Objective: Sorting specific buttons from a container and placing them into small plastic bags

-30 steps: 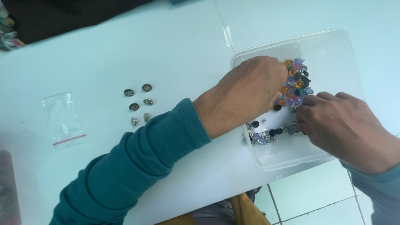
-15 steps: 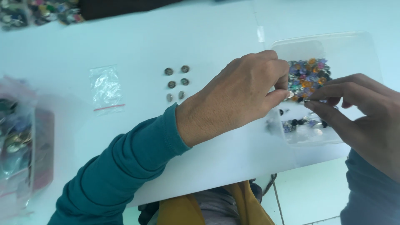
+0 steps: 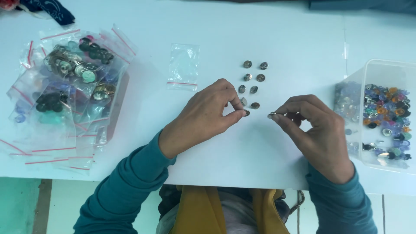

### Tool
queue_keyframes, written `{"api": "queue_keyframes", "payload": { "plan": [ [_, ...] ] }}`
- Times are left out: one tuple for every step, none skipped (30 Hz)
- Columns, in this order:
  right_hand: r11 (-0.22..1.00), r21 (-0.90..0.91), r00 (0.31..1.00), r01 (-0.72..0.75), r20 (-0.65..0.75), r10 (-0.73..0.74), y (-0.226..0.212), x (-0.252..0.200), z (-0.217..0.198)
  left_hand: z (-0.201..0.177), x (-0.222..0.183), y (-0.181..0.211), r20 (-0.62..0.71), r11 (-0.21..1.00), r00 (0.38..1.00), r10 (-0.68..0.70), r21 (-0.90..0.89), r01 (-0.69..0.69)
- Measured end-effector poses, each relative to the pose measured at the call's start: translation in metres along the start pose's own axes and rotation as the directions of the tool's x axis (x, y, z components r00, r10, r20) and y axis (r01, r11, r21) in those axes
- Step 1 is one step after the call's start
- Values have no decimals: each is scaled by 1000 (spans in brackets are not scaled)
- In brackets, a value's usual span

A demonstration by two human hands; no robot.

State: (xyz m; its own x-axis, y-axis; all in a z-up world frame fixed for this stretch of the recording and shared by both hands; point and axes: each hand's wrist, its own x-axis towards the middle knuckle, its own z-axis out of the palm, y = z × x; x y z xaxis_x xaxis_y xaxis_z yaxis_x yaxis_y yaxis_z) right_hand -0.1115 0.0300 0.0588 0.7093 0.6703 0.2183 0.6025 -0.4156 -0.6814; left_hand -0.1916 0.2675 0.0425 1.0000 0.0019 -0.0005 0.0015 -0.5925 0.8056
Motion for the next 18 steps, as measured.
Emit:
{"api": "queue_keyframes", "payload": {
  "plan": [
    [1000,0,1000,6,11,-6,4,1,7,4,-1,-9,-9,1000,1000,-8,-4,8],
    [998,12,996,-68,53,68,8,2,14,10,-1,-19,6,998,999,-42,40,41],
    [990,19,985,-143,96,141,12,2,21,15,-2,-28,19,994,997,-76,84,74],
    [990,18,985,-141,107,139,13,1,24,17,-2,-31,15,993,996,-85,78,83],
    [985,12,977,-171,127,168,14,0,26,19,-3,-33,37,991,994,-102,96,98],
    [979,2,969,-202,143,199,16,-1,28,21,-2,-35,61,988,991,-116,114,108],
    [980,-1,968,-201,150,198,15,-1,29,23,-3,-35,57,988,991,-120,108,113],
    [978,-4,966,-209,154,207,14,-1,30,24,-3,-36,52,988,992,-118,106,112],
    [976,-7,964,-218,158,216,14,0,31,26,-2,-36,48,988,992,-116,104,110],
    [976,-8,962,-217,165,216,14,-1,32,27,-4,-37,46,988,992,-121,100,116],
    [978,-16,964,-207,166,206,14,-1,34,28,-4,-38,34,989,993,-112,98,108],
    [981,-23,968,-194,160,196,14,0,35,28,-3,-39,23,991,995,-97,99,94],
    [981,-24,968,-192,160,194,10,2,35,22,-4,-36,21,991,995,-97,99,94],
    [980,-26,969,-200,145,201,7,3,36,17,-4,-33,57,992,997,-52,117,45],
    [978,-27,969,-207,130,209,3,4,36,11,-4,-29,95,991,995,-9,133,-4],
    [978,-28,969,-209,130,211,4,4,36,12,-4,-30,96,991,995,-8,131,-4],
    [976,-34,967,-214,131,216,4,4,37,12,-4,-30,94,991,996,1,134,-13],
    [976,-39,967,-216,131,220,5,4,37,12,-4,-30,89,990,996,10,138,-22]
  ]
}}
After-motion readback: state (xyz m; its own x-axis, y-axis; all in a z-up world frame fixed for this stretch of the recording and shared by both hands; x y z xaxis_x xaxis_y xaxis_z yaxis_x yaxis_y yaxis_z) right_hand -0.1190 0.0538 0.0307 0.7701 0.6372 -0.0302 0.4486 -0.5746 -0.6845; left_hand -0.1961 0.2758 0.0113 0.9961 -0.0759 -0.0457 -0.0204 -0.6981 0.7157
